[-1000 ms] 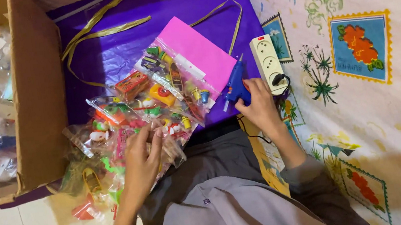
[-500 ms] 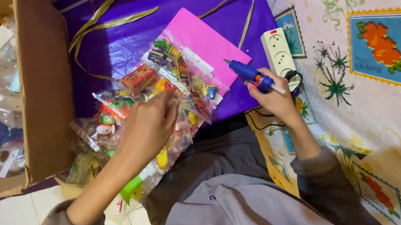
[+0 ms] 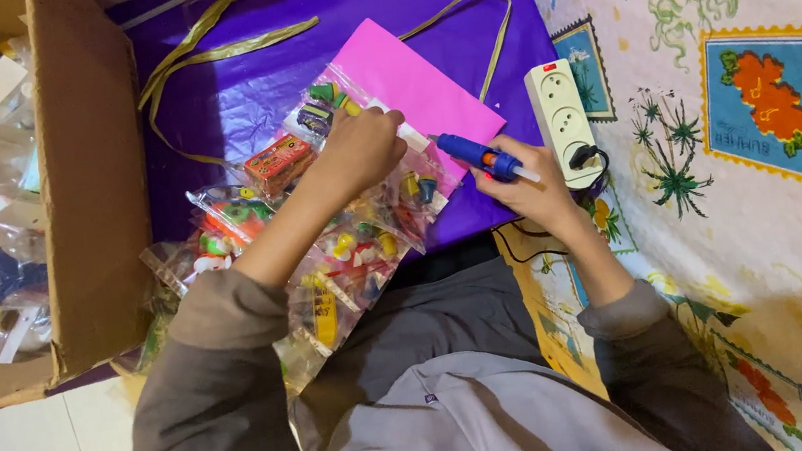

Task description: Sealing small plastic bags of toys onto a cardboard display sheet using a hot glue gun.

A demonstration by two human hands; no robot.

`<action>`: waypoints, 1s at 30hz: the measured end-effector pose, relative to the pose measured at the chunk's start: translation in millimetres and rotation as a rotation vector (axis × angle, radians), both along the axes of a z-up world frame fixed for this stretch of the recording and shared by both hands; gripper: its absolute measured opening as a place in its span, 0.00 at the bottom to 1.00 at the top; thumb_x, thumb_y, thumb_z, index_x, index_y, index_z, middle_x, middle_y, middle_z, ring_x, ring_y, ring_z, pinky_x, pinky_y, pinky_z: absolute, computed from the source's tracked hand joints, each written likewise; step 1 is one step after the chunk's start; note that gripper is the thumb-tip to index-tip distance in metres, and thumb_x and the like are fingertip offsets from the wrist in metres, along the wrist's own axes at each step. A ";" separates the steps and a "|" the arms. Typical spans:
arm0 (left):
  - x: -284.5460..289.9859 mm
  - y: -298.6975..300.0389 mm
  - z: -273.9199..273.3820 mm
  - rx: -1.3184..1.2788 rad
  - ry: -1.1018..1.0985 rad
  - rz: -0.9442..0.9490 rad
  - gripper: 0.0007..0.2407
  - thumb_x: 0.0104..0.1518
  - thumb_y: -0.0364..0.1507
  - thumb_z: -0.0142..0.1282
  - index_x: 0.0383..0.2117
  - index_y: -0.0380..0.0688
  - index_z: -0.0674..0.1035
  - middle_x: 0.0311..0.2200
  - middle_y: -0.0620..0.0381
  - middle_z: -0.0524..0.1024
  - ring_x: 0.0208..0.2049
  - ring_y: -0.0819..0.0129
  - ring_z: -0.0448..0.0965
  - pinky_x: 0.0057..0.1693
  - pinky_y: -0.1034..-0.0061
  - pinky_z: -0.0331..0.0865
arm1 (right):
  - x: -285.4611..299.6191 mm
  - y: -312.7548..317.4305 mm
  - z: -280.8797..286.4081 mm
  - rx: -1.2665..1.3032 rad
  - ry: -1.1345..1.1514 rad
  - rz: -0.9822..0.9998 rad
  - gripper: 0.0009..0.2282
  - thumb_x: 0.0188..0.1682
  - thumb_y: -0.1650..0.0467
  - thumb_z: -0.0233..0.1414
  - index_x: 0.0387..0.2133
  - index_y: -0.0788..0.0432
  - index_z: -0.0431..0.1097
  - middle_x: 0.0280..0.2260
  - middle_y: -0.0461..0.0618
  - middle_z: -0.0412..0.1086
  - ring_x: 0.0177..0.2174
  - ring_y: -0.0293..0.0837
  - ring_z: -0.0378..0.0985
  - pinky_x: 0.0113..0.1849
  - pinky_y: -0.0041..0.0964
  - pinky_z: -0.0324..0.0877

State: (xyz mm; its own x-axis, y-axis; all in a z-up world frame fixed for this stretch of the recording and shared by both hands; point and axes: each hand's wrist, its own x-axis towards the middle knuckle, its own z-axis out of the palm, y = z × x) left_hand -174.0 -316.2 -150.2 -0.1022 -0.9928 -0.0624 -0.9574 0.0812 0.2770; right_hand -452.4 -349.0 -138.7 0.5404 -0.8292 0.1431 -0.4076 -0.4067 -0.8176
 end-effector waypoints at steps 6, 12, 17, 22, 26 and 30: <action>-9.4 -9.5 -27.7 0.087 -0.160 -0.017 0.11 0.53 0.35 0.53 0.38 0.49 0.85 0.34 0.49 0.83 0.35 0.47 0.86 0.50 0.58 0.57 | 3.4 -1.5 4.5 -0.052 0.055 0.062 0.11 0.44 0.67 0.68 0.33 0.58 0.74 0.24 0.59 0.74 0.25 0.55 0.79 0.29 0.40 0.70; -15.4 -5.0 -29.3 0.064 -0.180 -0.018 0.11 0.55 0.33 0.56 0.38 0.46 0.85 0.35 0.47 0.84 0.36 0.46 0.86 0.50 0.59 0.58 | 3.1 -6.7 -4.5 -0.114 0.105 0.108 0.14 0.45 0.65 0.68 0.36 0.58 0.73 0.28 0.60 0.75 0.31 0.60 0.81 0.33 0.45 0.72; -17.8 -1.5 -21.6 0.046 -0.164 -0.016 0.11 0.55 0.33 0.55 0.38 0.45 0.85 0.35 0.47 0.84 0.37 0.45 0.86 0.49 0.58 0.57 | 5.9 -6.4 -3.6 -0.119 0.122 0.097 0.13 0.44 0.65 0.68 0.36 0.56 0.74 0.27 0.58 0.75 0.30 0.59 0.81 0.33 0.44 0.72; -17.2 -1.4 -20.2 0.082 -0.145 -0.010 0.11 0.55 0.33 0.54 0.39 0.45 0.85 0.35 0.48 0.84 0.37 0.45 0.85 0.48 0.58 0.56 | 7.1 -5.9 -2.3 -0.129 0.131 0.103 0.13 0.44 0.65 0.68 0.36 0.55 0.73 0.28 0.58 0.76 0.31 0.59 0.81 0.33 0.44 0.73; -17.4 -0.7 -18.6 0.083 -0.137 0.001 0.11 0.55 0.32 0.55 0.39 0.45 0.85 0.36 0.47 0.84 0.38 0.45 0.85 0.49 0.58 0.56 | 10.3 -5.8 -0.2 -0.123 0.128 0.105 0.12 0.44 0.66 0.68 0.35 0.56 0.73 0.27 0.58 0.76 0.31 0.59 0.81 0.33 0.45 0.73; -16.6 -2.6 -23.0 0.085 -0.110 0.011 0.10 0.55 0.32 0.56 0.39 0.45 0.85 0.36 0.46 0.84 0.38 0.44 0.85 0.49 0.58 0.56 | 11.9 -7.2 -2.5 -0.122 0.131 0.107 0.12 0.44 0.66 0.67 0.35 0.55 0.73 0.27 0.57 0.76 0.31 0.60 0.81 0.33 0.45 0.73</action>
